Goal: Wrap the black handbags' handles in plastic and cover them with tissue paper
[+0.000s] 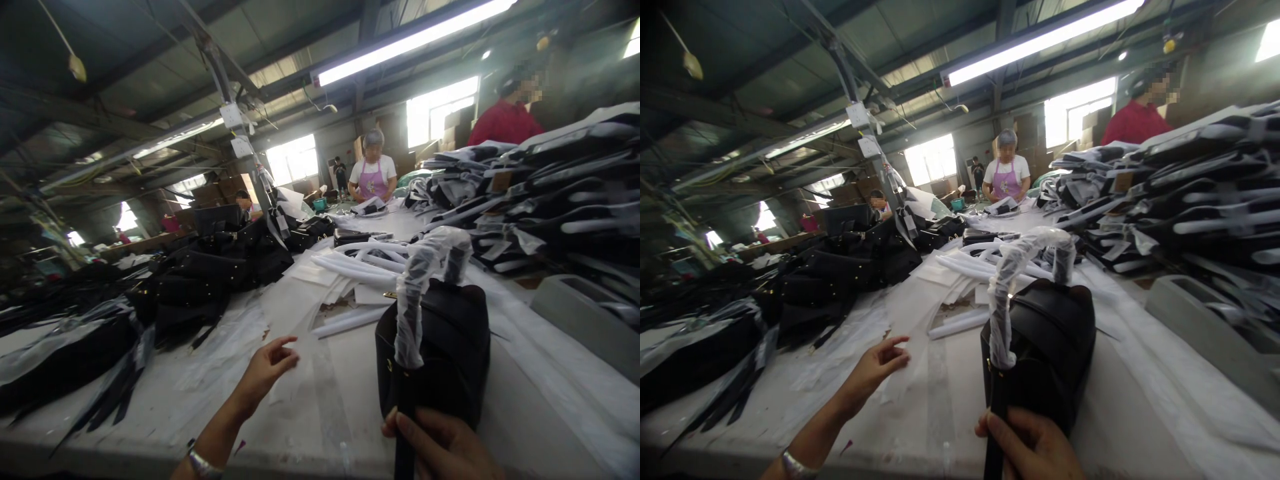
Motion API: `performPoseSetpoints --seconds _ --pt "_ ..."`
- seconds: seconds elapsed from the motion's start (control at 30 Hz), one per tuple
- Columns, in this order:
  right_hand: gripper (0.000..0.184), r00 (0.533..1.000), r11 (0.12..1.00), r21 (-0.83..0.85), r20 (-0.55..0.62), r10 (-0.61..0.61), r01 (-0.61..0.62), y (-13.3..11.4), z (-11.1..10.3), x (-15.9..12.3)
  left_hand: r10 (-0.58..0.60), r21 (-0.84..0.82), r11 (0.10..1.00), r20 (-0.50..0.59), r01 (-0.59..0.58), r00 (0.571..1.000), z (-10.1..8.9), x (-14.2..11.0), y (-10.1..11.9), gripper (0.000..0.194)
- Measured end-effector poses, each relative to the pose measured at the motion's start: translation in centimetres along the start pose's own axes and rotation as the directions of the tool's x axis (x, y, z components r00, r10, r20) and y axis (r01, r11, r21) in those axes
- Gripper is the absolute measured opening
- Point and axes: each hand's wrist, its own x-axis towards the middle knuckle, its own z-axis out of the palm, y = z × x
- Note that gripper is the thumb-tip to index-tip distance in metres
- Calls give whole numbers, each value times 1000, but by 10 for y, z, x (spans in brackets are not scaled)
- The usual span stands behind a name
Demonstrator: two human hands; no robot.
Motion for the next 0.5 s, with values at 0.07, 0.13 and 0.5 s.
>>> performPoseSetpoints --seconds 0.07,0.13,0.5 --pt "70 1000 1000 10 -14 1 -1 -3 2 1 -51 -86 995 13 52 999 15 -16 7 50" --pt "70 1000 1000 24 -21 13 -12 -5 3 1 -92 -149 984 46 98 995 32 -31 13 42" --pt "69 999 999 40 49 -17 15 -5 3 2 -49 -288 951 216 112 975 111 -64 19 39"
